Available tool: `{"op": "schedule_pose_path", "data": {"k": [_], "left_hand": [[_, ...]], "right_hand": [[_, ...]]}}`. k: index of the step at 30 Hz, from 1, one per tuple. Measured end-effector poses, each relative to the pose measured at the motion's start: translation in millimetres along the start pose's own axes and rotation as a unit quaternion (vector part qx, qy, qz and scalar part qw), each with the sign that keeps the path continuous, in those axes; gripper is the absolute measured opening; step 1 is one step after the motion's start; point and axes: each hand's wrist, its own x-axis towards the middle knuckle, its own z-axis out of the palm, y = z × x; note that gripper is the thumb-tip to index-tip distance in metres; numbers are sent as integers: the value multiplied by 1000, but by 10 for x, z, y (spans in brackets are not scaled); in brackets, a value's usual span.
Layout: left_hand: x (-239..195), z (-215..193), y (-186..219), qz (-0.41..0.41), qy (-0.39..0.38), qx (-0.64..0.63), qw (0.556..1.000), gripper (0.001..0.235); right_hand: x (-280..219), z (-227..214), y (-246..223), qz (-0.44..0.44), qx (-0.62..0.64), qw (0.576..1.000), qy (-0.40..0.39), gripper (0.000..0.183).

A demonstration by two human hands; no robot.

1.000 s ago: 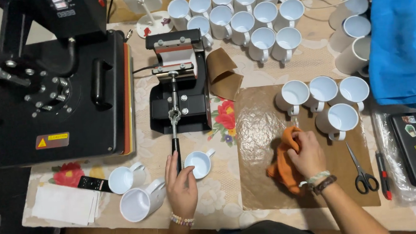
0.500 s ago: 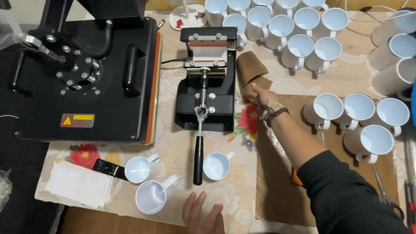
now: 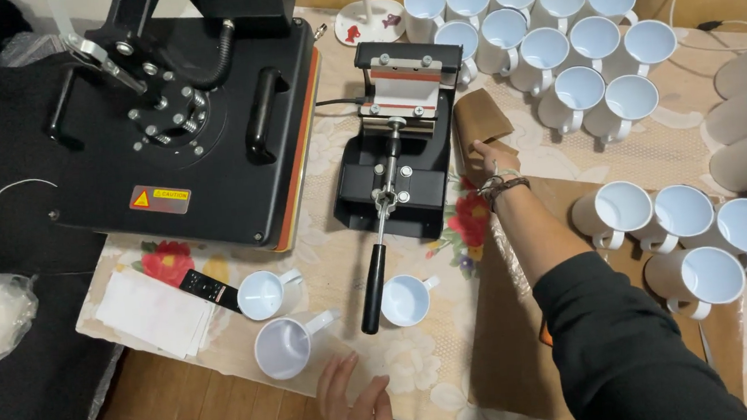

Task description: Preparing ceramic mugs for heat transfer by cleaning them and applying printed wraps before placing them in a heat press.

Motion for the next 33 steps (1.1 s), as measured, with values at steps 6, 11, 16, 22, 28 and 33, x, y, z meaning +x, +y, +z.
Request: {"op": "schedule_pose_path", "data": {"k": [6,11,16,22,28,33], "left_hand": [[207,34,224,34,-1,-52,998,24],[571,81,420,95,14,-88,992,10],[653,172,618,95,5,-134,986,17],[580,418,816,149,-105,-179,967,19],[319,787,853,161,-263,-224,924,22],[-91,1255,795,88,-508,-107,850,46]], "right_hand": [[-319,32,121,-191,110,973,-72,12],[-907,-600,192,-449,19,888,102,3],[-1603,-1242,1049,-689,-133,695,161,20],[-1552,-1368,2135,-602,-312,726,108,15],[-1926,-2429,3066,-604,-344,716,68,26],[-1366,-3478,3732,-379,-431,784,235,65]]}}
